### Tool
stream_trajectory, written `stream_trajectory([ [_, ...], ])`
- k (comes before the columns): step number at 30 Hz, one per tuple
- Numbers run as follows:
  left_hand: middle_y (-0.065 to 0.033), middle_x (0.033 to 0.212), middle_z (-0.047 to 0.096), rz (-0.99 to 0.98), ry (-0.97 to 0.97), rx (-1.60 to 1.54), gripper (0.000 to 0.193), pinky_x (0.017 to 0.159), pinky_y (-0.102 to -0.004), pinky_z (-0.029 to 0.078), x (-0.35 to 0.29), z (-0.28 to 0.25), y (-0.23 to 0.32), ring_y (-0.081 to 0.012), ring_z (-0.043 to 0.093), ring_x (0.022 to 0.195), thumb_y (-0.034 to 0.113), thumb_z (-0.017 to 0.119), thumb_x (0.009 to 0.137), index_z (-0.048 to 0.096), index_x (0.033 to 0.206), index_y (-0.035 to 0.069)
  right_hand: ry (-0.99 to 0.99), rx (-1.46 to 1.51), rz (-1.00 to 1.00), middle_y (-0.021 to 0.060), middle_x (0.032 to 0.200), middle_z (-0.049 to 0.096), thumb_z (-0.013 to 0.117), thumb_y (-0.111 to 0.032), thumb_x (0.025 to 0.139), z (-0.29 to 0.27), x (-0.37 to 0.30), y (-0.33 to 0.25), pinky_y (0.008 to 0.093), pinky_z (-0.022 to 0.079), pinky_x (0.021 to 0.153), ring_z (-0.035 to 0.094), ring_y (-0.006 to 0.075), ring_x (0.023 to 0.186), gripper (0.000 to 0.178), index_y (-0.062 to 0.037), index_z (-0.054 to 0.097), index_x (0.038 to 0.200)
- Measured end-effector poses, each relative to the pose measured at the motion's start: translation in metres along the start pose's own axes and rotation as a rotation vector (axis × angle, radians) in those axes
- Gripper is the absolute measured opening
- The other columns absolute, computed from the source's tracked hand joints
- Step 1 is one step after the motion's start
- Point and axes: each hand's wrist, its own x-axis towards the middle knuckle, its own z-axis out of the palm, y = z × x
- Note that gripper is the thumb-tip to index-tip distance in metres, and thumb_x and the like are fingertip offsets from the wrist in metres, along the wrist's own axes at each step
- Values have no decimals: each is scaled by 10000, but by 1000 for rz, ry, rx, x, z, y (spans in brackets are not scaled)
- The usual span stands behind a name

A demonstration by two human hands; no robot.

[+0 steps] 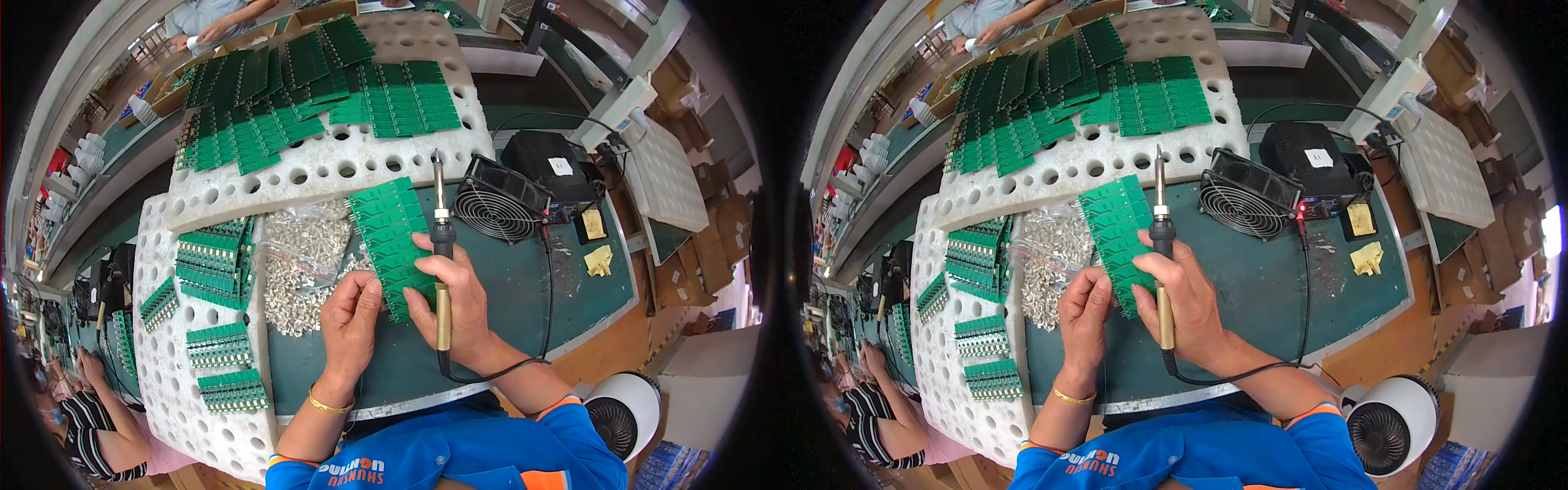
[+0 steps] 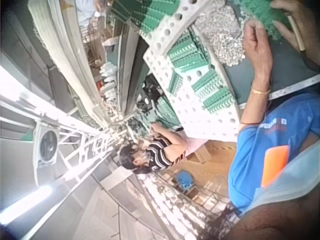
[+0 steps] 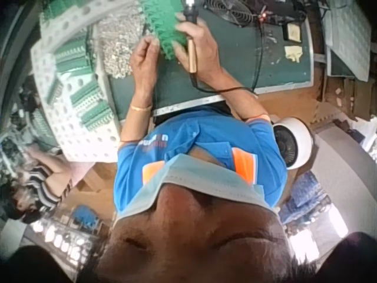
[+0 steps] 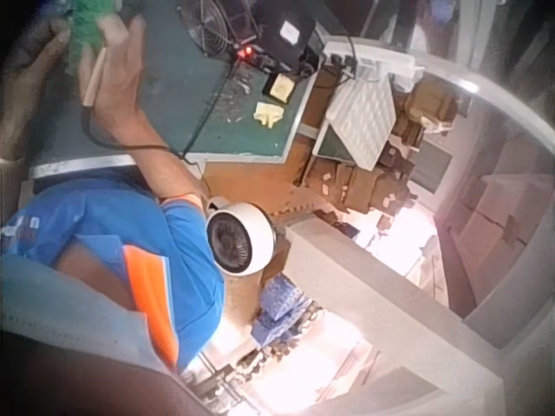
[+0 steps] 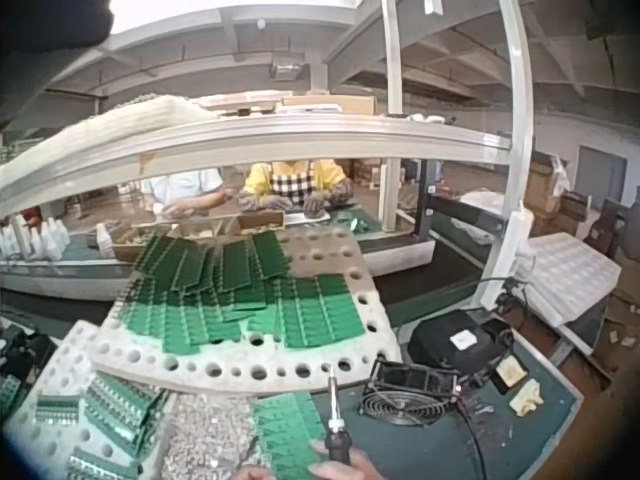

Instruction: The person solders pins onto a circuit board using a soldering iron, rotates the board to solder along its edges, and places the completed board onto a foam tray.

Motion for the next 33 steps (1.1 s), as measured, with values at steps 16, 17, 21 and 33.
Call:
stream_trajectory([
  [16,12,739,572,136,22,163,166,594,-207,401,-2,-4,-12,-48,480,671,150,548,967,603,912,4,-64,115,85,231,1269,520,740,-13,740,9,-13,17,429,460,914,539,352,1130,566,-71,394,1184],
  [17,13,739,572,143,21,161,162,593,-206,399,-2,-4,-14,-47,478,670,148,551,965,604,915,4,-71,113,84,231,1271,517,724,0,741,9,-13,16,428,453,922,537,348,1129,561,-70,391,1186],
  [21,18,748,570,140,25,134,151,592,-201,391,-2,-3,-15,-43,469,670,141,557,962,611,928,3,-79,130,80,236,1285,503,630,73,735,5,-13,14,423,429,947,528,341,1137,547,-68,373,1197],
  [33,35,781,571,161,35,104,162,603,-181,374,-4,-2,-13,-30,454,693,139,570,961,627,998,-8,-44,110,-7,245,1274,503,671,72,717,7,-13,14,425,482,883,547,406,1109,568,-64,407,1200],
])
